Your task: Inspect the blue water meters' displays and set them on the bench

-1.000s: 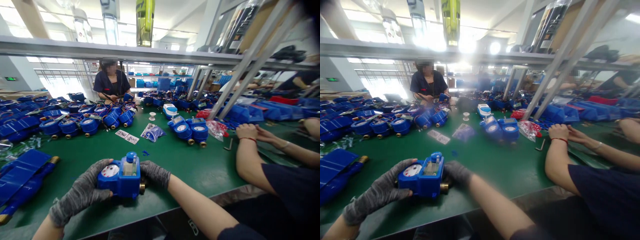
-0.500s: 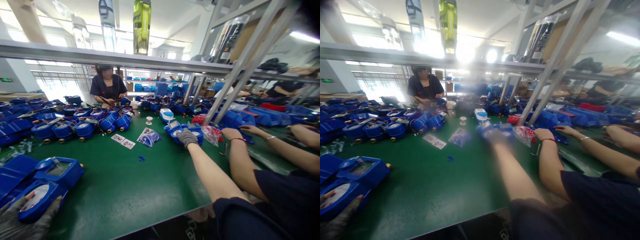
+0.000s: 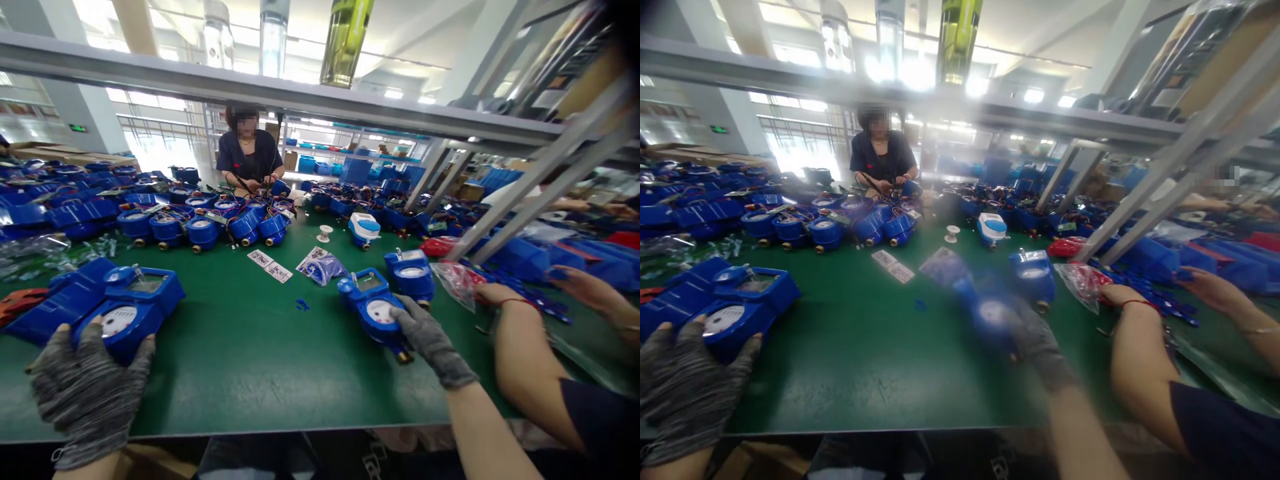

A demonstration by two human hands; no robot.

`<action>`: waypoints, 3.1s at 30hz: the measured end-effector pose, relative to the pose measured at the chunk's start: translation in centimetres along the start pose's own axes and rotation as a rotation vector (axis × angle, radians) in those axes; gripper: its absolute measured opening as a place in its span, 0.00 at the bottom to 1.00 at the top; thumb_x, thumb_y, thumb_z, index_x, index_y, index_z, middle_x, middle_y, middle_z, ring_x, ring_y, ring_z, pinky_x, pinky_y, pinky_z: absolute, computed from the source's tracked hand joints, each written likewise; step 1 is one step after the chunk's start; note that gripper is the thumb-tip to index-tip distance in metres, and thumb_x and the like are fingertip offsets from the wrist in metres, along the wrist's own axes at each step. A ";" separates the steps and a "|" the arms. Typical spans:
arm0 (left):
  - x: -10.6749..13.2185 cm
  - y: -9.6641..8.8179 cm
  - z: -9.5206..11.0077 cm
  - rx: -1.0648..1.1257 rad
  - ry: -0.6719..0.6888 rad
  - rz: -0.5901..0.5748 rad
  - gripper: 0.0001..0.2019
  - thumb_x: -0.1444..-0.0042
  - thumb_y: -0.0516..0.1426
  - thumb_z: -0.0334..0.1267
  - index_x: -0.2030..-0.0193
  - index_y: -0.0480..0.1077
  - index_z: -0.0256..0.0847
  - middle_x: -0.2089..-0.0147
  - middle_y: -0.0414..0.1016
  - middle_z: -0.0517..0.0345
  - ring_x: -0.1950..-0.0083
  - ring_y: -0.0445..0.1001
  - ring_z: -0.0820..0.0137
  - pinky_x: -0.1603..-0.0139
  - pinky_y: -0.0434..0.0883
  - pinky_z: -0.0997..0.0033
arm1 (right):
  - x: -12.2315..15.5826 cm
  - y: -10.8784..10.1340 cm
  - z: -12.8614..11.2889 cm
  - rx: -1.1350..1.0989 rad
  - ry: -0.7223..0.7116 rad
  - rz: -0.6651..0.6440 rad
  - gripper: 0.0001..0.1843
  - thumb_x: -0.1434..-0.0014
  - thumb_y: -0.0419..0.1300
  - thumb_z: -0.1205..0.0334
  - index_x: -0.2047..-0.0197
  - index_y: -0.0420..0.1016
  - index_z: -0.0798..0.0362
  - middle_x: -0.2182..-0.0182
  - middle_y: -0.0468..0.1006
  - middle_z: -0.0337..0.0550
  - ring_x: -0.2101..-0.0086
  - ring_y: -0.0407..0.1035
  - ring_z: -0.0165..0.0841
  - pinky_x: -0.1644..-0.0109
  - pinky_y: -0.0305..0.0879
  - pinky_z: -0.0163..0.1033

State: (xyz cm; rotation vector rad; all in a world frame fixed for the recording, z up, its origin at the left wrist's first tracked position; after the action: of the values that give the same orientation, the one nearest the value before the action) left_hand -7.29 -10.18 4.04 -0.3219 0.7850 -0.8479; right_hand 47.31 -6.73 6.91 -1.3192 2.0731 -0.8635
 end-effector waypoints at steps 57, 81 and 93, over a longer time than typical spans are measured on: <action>10.0 5.4 7.2 0.433 0.379 -0.056 0.36 0.55 0.68 0.36 0.40 0.58 0.41 0.28 0.50 0.33 0.27 0.52 0.43 0.35 0.61 0.33 | 11.9 13.3 -18.3 -0.014 -1.012 -0.187 0.08 0.34 0.56 0.64 0.58 0.75 0.54 0.63 0.76 0.46 0.63 0.70 0.36 0.56 0.68 0.41; 9.8 5.5 6.8 0.443 0.343 -0.092 0.33 0.55 0.68 0.35 0.44 0.59 0.43 0.28 0.50 0.34 0.28 0.55 0.44 0.37 0.63 0.35 | 7.0 13.8 -11.2 -0.003 -0.627 -0.067 0.12 0.34 0.53 0.65 0.54 0.77 0.56 0.58 0.79 0.47 0.57 0.73 0.34 0.49 0.69 0.37; 10.1 5.0 6.0 0.483 0.325 -0.043 0.32 0.53 0.67 0.35 0.42 0.59 0.43 0.29 0.51 0.33 0.29 0.55 0.45 0.37 0.64 0.38 | 0.4 17.8 -8.9 0.478 -0.417 -0.102 0.11 0.35 0.54 0.67 0.59 0.79 0.56 0.61 0.78 0.50 0.62 0.71 0.34 0.58 0.64 0.34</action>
State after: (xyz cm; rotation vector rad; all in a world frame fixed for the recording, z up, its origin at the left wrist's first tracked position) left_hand 4.02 -15.06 0.44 0.2344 0.8446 -1.1153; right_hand 30.47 0.64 -0.68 -1.2174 1.3844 -0.9568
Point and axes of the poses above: each hand's wrist, its own x-axis away from the middle knuckle, its own y-axis out of the palm, z = x × y, the point moved 4 cm from there along -x, towards the middle knuckle
